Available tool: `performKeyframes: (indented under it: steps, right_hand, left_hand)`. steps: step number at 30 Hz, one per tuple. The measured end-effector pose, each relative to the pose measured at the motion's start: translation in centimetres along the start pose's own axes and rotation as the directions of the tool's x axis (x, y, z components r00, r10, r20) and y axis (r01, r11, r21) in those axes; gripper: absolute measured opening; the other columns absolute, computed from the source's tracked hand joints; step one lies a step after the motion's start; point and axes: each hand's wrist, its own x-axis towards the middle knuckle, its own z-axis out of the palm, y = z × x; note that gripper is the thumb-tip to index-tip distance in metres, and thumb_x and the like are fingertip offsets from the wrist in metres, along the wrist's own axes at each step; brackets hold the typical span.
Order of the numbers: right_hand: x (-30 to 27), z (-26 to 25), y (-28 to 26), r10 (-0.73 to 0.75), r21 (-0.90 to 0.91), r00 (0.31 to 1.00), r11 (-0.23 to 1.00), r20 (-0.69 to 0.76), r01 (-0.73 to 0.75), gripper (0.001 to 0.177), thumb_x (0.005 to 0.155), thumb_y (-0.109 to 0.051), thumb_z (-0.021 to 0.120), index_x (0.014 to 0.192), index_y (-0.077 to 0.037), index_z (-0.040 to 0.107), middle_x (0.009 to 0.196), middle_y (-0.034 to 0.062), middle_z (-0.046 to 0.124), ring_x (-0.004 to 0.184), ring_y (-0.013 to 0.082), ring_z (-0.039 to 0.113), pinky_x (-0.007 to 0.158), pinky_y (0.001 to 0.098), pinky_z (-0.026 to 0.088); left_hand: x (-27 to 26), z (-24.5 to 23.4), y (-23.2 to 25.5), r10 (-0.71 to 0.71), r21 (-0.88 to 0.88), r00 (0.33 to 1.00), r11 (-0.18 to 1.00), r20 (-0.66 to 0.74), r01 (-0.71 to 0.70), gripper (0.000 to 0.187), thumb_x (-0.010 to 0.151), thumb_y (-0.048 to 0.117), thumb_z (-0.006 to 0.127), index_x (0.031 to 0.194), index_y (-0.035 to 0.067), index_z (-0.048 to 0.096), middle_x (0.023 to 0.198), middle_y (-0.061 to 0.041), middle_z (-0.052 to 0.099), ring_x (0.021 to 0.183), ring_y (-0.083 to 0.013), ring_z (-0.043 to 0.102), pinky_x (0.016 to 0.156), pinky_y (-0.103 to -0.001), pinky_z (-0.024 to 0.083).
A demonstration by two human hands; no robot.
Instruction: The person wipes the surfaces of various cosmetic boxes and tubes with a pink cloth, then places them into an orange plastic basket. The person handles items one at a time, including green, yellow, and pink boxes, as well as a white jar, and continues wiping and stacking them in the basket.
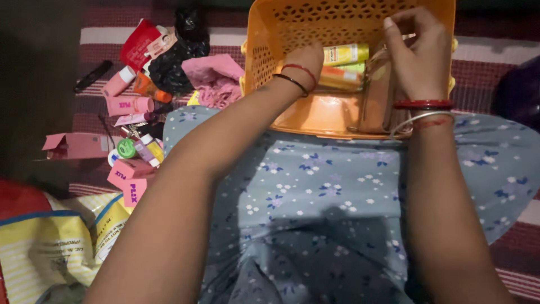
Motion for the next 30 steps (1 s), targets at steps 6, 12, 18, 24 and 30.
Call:
performKeyframes:
  steps: [6, 12, 18, 24, 30]
  right_hand:
    - [0.0, -0.2, -0.8, 0.049, 0.004, 0.999, 0.999, 0.003, -0.049, 0.018, 0.108, -0.016, 0.071, 0.111, 0.002, 0.072, 0.101, 0.0118, 0.075, 0.084, 0.0185, 0.071, 0.07, 0.0306, 0.053]
    - [-0.2, 0.0, -0.2, -0.115, 0.045, 0.993, 0.992, -0.024, 0.116, 0.019, 0.106, -0.01, 0.068, 0.114, 0.007, 0.069, 0.106, 0.0168, 0.075, 0.095, 0.0237, 0.072, 0.079, 0.0347, 0.055]
    - [-0.1, -0.1, -0.6, -0.087, 0.027, 0.996, 0.996, 0.009, 0.087, 0.02, 0.105, -0.013, 0.068, 0.109, 0.006, 0.069, 0.102, 0.017, 0.073, 0.093, 0.0254, 0.071, 0.079, 0.036, 0.054]
    - [0.1, 0.2, -0.7, -0.034, -0.06, 0.999, 0.998, 0.003, 0.034, 0.02, 0.105, -0.016, 0.071, 0.108, 0.004, 0.073, 0.098, 0.0146, 0.075, 0.086, 0.0233, 0.072, 0.07, 0.0342, 0.055]
    - [0.0, 0.2, -0.2, 0.083, -0.057, 0.996, 0.995, 0.012, -0.082, 0.022, 0.108, -0.022, 0.072, 0.111, 0.0, 0.074, 0.102, 0.0114, 0.076, 0.088, 0.0205, 0.073, 0.073, 0.0333, 0.055]
  left_hand:
    - [0.2, -0.5, 1.8, 0.007, 0.038, 0.999, 0.999, -0.051, -0.005, 0.024, 0.093, 0.009, 0.06, 0.116, 0.001, 0.062, 0.102, -0.024, 0.073, 0.093, -0.0374, 0.073, 0.077, -0.046, 0.06]
    - [0.2, 0.1, 0.9, -0.121, 0.066, 0.985, 0.991, 0.123, 0.114, 0.022, 0.092, 0.011, 0.059, 0.108, 0.003, 0.072, 0.107, -0.02, 0.073, 0.099, -0.0357, 0.073, 0.079, -0.046, 0.06]
    - [0.3, 0.2, 0.1, -0.269, -0.104, 0.952, 0.953, 0.148, 0.285, 0.026, 0.093, 0.009, 0.054, 0.11, 0.004, 0.073, 0.113, -0.021, 0.072, 0.102, -0.0367, 0.072, 0.085, -0.046, 0.059]
    - [1.0, 1.7, -0.3, -0.416, -0.332, 0.895, 0.831, 0.16, 0.446, 0.027, 0.089, 0.015, 0.056, 0.105, 0.003, 0.075, 0.115, -0.024, 0.07, 0.108, -0.0381, 0.069, 0.09, -0.044, 0.057]
    - [0.2, -0.8, 0.1, -0.388, -0.419, 0.895, 0.791, 0.221, 0.446, 0.033, 0.089, 0.028, 0.064, 0.105, 0.002, 0.075, 0.116, -0.025, 0.071, 0.112, -0.0378, 0.068, 0.094, -0.043, 0.055]
